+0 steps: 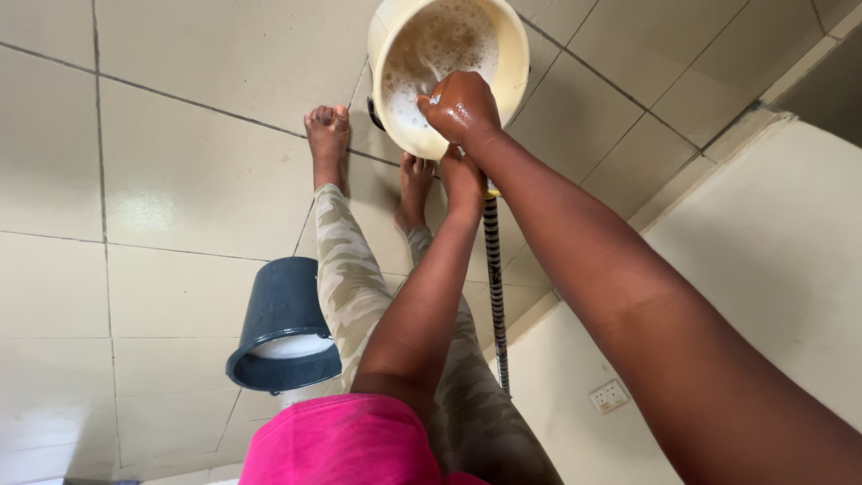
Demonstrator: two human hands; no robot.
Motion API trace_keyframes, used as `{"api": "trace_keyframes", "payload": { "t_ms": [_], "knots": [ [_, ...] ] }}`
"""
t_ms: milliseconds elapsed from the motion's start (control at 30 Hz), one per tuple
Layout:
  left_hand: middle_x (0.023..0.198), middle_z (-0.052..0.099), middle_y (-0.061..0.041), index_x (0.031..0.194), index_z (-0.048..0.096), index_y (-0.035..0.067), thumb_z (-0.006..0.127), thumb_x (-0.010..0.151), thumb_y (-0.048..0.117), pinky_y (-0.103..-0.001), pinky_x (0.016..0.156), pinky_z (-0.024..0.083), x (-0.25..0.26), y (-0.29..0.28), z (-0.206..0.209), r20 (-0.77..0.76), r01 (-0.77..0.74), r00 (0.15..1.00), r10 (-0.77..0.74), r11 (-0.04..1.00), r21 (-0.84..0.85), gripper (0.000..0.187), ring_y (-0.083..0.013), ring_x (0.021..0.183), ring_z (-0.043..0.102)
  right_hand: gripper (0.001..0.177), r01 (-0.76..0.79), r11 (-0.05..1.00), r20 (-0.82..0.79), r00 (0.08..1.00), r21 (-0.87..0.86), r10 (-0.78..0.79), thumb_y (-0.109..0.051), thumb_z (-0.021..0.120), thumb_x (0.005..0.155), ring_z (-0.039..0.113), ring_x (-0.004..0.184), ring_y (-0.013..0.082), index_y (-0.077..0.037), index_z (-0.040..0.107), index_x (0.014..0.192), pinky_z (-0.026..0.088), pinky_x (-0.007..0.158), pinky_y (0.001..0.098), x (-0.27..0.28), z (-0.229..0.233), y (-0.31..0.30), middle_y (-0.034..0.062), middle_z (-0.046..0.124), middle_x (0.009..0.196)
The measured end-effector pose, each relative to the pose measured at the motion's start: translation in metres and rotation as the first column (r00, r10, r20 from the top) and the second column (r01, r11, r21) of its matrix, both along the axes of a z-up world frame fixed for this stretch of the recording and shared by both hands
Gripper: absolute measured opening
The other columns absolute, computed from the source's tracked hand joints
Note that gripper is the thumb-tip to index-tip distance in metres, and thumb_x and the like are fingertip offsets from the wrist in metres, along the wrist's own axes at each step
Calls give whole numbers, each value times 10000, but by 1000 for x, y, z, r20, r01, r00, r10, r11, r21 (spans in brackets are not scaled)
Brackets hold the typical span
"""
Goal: The person mops the tiled floor by moving a wet mop across the surface, then periodically rinses and wrings the mop head in a bucket of soapy water.
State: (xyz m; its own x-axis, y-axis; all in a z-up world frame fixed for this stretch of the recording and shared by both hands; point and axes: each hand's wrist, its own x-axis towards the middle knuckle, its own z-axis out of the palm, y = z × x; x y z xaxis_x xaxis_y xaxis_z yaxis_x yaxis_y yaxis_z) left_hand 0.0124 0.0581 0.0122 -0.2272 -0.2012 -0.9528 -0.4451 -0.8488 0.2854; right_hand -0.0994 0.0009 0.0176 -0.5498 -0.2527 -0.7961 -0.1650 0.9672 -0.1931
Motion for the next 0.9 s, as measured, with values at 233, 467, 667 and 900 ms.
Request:
{"api": "trace_keyframes", "payload": {
  "t_ms": [233, 467, 667, 900],
  "knots": [
    [950, 724, -158, 1204, 595, -83, 583, 926, 188, -313, 720, 515, 6, 5, -1, 9, 106, 994, -106, 993, -54, 388, -169, 801, 641, 350, -53, 996, -51, 997, -67, 50, -381, 772, 855, 717, 817, 358, -35, 799, 899, 571, 796, 424, 5, -14, 15, 180, 756, 889],
    [825, 640, -115, 1163, 596, -110, 556, 904, 92, -316, 527, 419, 16, 27, -19, -55, -68, 996, 68, 998, 16, 331, -140, 622, 521, 406, 161, 982, -25, 986, -99, -164, -420, 843, 778, 736, 797, 327, -41, 780, 907, 585, 764, 413, 4, -7, 19, 180, 744, 850],
    [860, 645, -45, 1198, 585, -70, 574, 903, 37, -296, 633, 475, 17, 15, 24, -115, -191, 974, 197, 980, 64, 314, -132, 720, 588, 407, 64, 985, 136, 990, -163, -41, -447, 852, 796, 725, 954, 289, -79, 768, 950, 558, 887, 408, -11, 72, 24, 144, 759, 1051],
    [810, 614, -88, 945, 611, -59, 680, 753, -27, -360, 632, 514, -27, -15, 77, -169, -227, 956, 241, 969, 93, 206, -222, 710, 607, 816, 688, 568, 345, 722, -452, -600, -537, 766, 872, 582, 1347, 280, -130, 474, 1516, 506, 1096, 420, -16, 171, 110, 128, 558, 1495]
  ]
}}
